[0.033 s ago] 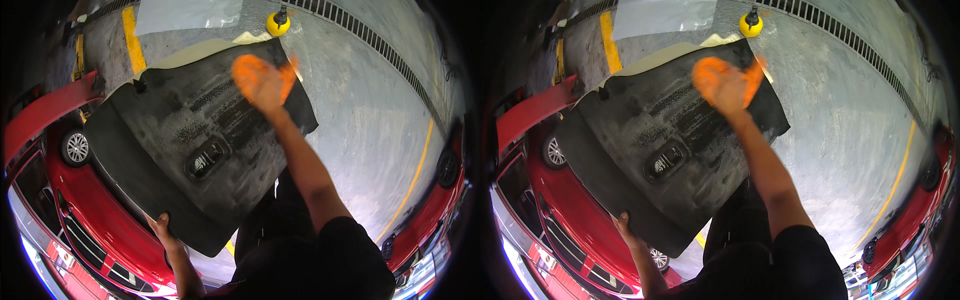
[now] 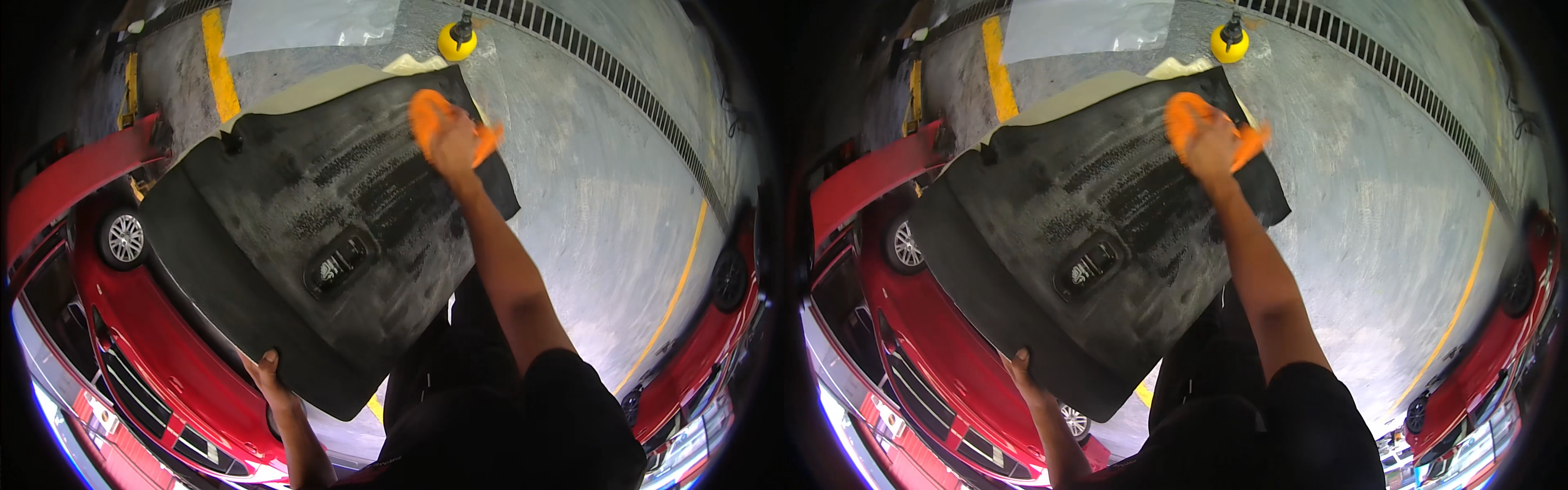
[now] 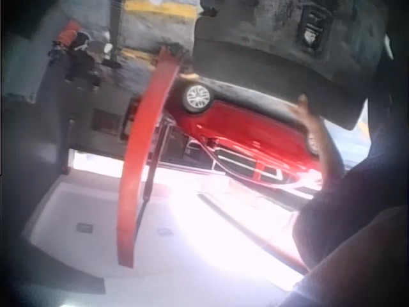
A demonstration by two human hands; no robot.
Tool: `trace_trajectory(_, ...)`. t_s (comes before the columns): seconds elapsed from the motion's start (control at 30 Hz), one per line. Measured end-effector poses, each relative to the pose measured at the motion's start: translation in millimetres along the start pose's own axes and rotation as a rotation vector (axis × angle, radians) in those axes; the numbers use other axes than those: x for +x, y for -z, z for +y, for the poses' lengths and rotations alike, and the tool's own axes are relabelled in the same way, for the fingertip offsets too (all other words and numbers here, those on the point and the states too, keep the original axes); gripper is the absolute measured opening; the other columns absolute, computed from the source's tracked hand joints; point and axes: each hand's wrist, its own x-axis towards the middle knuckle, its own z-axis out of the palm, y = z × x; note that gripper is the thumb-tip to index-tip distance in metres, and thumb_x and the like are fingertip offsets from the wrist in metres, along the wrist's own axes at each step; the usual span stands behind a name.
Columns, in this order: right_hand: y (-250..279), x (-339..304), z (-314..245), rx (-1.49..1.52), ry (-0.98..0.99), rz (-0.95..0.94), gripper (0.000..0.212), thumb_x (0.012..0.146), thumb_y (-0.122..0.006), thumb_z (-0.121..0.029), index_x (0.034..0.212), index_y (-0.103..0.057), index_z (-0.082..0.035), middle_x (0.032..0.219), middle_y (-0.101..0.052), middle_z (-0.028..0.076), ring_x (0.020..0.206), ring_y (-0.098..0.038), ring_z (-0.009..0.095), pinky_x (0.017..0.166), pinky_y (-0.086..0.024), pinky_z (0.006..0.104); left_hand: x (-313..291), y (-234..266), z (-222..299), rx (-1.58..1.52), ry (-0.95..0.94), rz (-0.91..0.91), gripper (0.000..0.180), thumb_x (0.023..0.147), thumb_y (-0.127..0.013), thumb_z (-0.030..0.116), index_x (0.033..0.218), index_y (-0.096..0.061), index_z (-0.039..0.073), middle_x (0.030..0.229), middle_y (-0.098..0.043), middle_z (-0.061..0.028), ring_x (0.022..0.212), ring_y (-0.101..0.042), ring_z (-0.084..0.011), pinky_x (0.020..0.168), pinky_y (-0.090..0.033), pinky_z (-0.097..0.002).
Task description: The person sprays a beige plastic car part with a yellow spray bottle and wipes it with an orange microfiber cloth. They then flip the part and clean the black underside, continuing to wipe both sides thoroughly.
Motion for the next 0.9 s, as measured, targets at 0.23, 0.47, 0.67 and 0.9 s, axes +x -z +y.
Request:
trace_trajectory(0.23,9,7,-192,0.614,0.171,-0.129,0.044,0.085,-0.078,-0.041,0.122,-0.072,-0.017,0.117,-0.066,0.013,0.116,-0.055,0.033,0.097,-0.046,0.0482,62,-21,47,0.267,-0.240,0.099,0.102,0.095,-0.069,0.060,0.167,-0.022,0.005,0.164,-0.036,-0.0151,0.150,-0.037,-0.0297,0.123,-0.029,-0.0438)
trace_trajectory(0.47,-62,70,-77,0.187,0.456,-0.071,0.039,0.084,-0.076,-0.034,0.121,-0.074,-0.025,0.133,-0.063,0.005,0.116,-0.057,0.032,0.091,-0.047,0.0500,98,-56,79,0.464,-0.086,0.247,0.095,0.095,-0.075,0.037,0.167,-0.023,0.005,0.168,-0.030,-0.0178,0.152,-0.033,-0.0314,0.125,-0.028,-0.0442)
trace_trajectory(0.67,-82,119,-7,0.012,0.315,-0.154,0.036,0.090,-0.071,-0.043,0.110,-0.076,-0.014,0.125,-0.067,0.011,0.122,-0.058,0.035,0.102,-0.048,0.0492,102,-69,83,0.479,-0.081,0.299,0.095,0.093,-0.075,0.031,0.166,-0.023,0.000,0.167,-0.031,-0.0205,0.151,-0.035,-0.0321,0.124,-0.028,-0.0440)
trace_trajectory(0.9,-66,108,-58,0.370,0.281,-0.196,0.034,0.090,-0.074,-0.044,0.108,-0.076,-0.015,0.123,-0.066,0.009,0.123,-0.058,0.032,0.099,-0.051,0.0440,91,-40,69,0.432,-0.015,0.413,0.091,0.098,-0.070,0.031,0.168,-0.018,0.005,0.162,-0.038,-0.0218,0.144,-0.044,-0.0313,0.120,-0.036,-0.0443)
